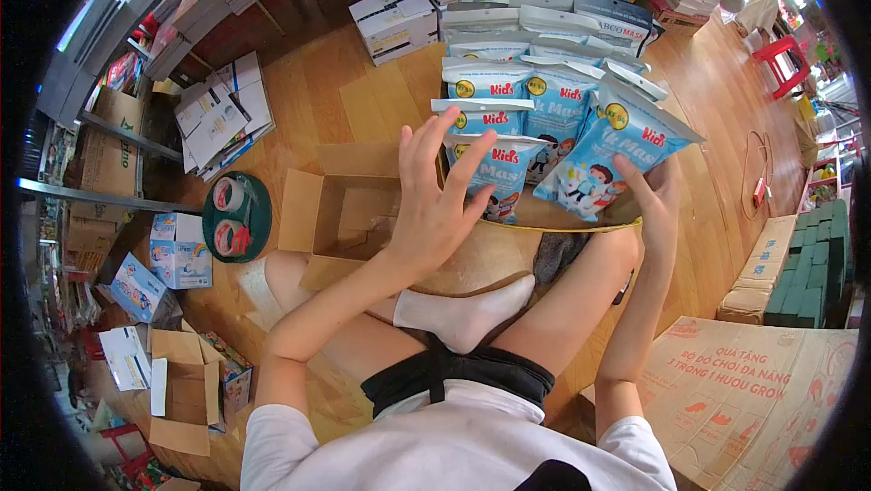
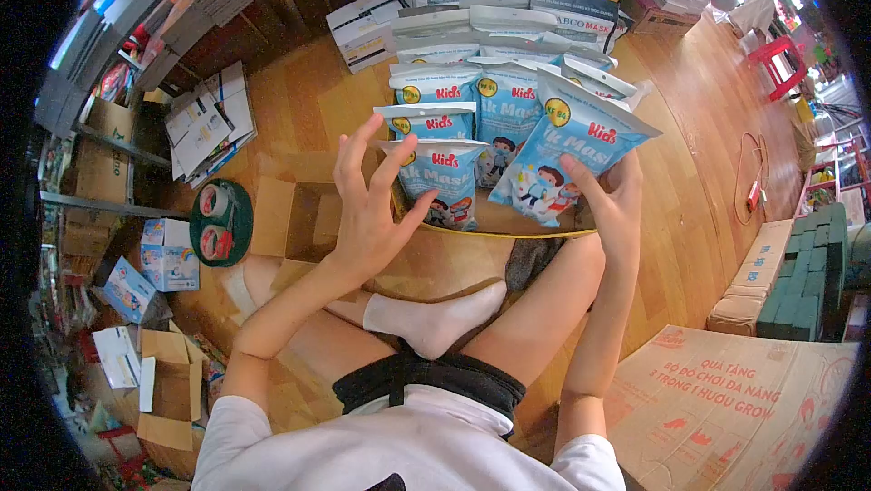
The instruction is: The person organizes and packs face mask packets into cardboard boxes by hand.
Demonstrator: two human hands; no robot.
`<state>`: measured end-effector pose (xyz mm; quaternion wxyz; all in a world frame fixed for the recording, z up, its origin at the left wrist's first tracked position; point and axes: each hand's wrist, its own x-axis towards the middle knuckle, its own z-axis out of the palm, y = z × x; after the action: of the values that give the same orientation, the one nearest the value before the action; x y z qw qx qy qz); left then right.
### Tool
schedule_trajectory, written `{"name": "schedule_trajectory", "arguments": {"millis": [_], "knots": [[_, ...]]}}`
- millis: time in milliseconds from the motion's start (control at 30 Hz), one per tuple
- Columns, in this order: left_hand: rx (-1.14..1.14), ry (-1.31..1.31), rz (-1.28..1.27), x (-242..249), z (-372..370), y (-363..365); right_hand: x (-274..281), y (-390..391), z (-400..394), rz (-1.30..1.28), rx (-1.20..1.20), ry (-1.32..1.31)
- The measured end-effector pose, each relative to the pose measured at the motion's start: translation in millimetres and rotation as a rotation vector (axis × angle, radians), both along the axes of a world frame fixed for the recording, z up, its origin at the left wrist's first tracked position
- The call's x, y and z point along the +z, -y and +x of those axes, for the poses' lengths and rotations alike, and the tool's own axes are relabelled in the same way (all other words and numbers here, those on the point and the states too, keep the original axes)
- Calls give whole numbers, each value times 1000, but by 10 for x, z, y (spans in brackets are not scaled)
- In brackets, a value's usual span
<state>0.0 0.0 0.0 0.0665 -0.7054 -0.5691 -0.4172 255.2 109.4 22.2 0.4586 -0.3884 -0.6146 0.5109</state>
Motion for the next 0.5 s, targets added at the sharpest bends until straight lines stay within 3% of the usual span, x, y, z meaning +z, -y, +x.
{"name": "schedule_trajectory", "arguments": {"millis": [167,200,267,500], "knots": [[-60,-36,88,-20,-34,50,-351,-167,-250,-4,88,52],[-62,-44,92,-18,-29,68,-405,-182,-262,48,59,223],[-65,-65,97,0,-31,113,-503,-179,-275,25,92,292],[-71,-41,45,-49,-52,174,-449,-141,-294,47,34,384]]}}
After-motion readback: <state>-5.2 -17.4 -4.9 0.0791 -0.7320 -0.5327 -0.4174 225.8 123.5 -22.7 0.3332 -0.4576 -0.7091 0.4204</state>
